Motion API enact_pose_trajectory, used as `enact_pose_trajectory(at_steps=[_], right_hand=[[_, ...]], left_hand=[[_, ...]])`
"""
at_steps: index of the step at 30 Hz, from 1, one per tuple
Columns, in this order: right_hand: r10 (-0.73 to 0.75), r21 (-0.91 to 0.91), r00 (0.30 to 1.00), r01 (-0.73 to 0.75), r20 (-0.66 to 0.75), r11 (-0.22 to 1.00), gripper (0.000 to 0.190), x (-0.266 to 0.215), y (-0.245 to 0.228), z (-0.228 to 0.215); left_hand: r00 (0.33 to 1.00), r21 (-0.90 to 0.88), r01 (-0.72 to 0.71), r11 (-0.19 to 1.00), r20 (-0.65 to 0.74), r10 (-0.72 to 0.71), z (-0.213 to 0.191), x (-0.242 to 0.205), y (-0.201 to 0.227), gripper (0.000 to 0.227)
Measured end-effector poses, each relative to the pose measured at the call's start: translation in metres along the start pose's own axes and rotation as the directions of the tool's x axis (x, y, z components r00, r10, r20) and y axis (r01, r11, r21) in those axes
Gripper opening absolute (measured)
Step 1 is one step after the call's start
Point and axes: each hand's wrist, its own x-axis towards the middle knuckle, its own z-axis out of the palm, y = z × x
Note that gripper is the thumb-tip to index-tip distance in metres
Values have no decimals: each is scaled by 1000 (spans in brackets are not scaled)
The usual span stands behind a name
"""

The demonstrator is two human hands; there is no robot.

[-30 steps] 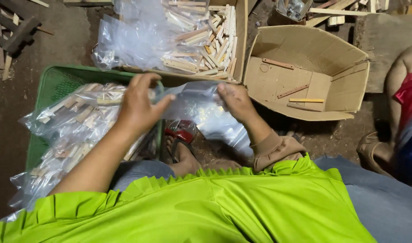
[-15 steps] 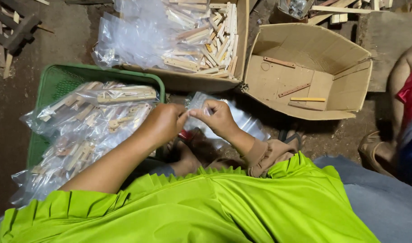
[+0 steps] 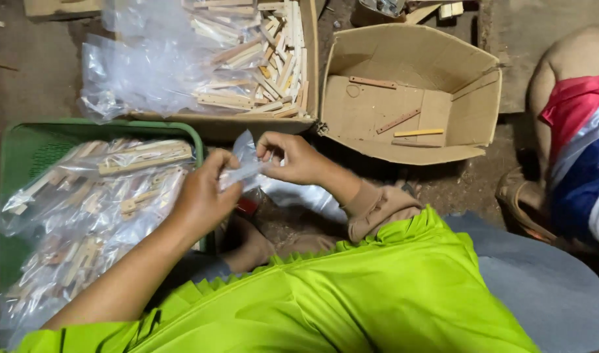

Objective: Packing small wooden slats into individual plastic bags from a larger cardboard box.

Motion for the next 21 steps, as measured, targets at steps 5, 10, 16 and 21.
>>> enact_pose_trajectory(at_steps=[5, 10, 16, 21], right_hand=[[198, -361, 964, -122, 180, 925, 13, 7, 55, -139], [873, -928, 416, -360, -253, -97, 43, -39, 115, -214], [784, -956, 582, -290, -215, -47, 38, -79, 211, -242], [641, -974, 761, -207, -102, 90, 30, -56, 178, -239]], left_hand=[[982, 158, 45, 986, -188, -15, -41, -34, 36, 26], [920, 212, 216, 953, -370, -126, -66, -56, 57, 26], [930, 303, 271, 914, -326, -168, -69, -27, 54, 34], [937, 279, 320, 905, -238, -257, -69, -7, 54, 29]])
